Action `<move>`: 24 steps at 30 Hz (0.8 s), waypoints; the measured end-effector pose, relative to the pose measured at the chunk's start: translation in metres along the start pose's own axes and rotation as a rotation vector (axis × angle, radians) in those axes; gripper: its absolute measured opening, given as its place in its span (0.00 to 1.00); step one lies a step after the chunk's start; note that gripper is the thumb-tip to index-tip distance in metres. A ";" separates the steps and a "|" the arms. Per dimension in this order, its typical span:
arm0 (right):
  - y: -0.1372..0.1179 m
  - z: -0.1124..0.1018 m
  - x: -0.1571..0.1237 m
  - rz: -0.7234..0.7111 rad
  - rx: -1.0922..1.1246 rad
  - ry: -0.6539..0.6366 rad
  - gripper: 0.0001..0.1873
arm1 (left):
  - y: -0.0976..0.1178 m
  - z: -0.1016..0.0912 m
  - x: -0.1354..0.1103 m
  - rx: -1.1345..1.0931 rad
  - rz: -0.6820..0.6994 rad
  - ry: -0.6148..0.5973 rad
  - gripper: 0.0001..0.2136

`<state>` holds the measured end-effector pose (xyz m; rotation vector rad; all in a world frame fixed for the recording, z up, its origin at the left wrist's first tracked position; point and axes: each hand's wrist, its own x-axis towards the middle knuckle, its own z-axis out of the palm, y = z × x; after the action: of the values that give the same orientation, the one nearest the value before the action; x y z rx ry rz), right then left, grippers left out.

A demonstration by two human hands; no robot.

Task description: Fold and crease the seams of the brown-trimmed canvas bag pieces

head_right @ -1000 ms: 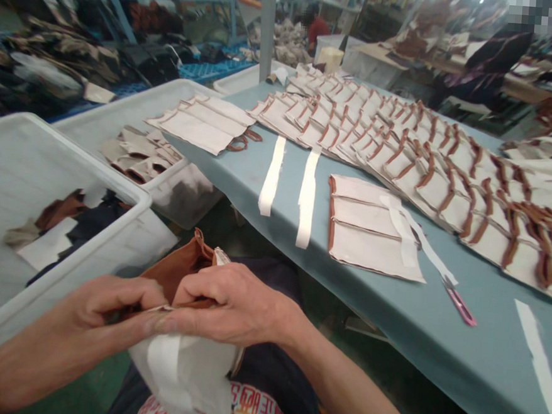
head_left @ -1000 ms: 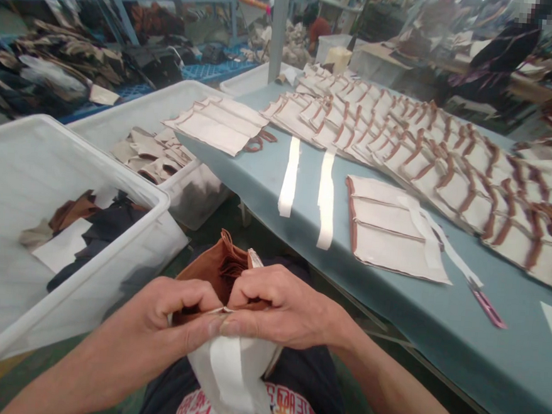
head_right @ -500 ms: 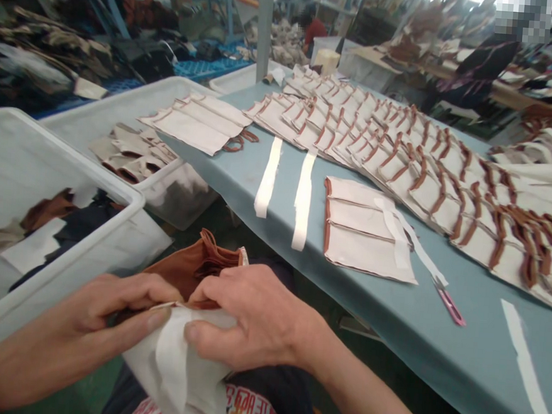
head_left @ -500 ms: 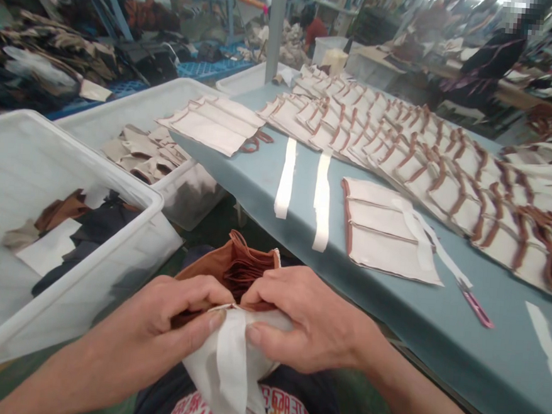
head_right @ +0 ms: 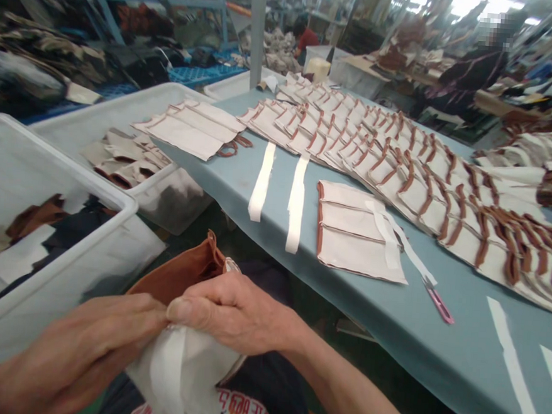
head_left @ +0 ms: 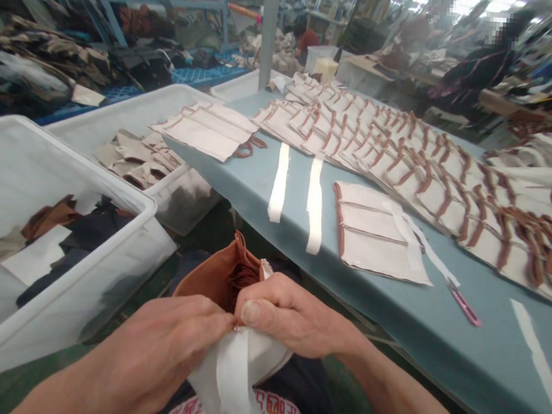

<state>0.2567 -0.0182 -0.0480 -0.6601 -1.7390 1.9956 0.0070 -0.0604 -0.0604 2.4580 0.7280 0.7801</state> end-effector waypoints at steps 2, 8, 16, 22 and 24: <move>0.008 0.002 0.001 0.034 0.106 -0.005 0.36 | -0.003 0.001 0.002 0.047 0.059 -0.008 0.14; 0.004 0.001 -0.014 -0.007 -0.103 0.037 0.25 | -0.003 0.000 0.001 0.079 0.047 0.065 0.13; -0.034 0.011 -0.030 -0.272 -0.974 0.075 0.17 | 0.013 -0.026 0.026 -0.146 -0.161 -0.154 0.22; -0.029 0.013 -0.033 -0.210 -1.097 0.008 0.11 | 0.005 -0.016 0.025 0.129 0.062 -0.069 0.25; -0.029 0.014 -0.033 -0.199 -1.138 -0.038 0.11 | -0.001 -0.014 0.020 0.135 0.086 -0.044 0.26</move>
<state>0.2750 -0.0451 -0.0151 -0.7010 -2.7584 0.7357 0.0119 -0.0441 -0.0422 2.6342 0.6829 0.7268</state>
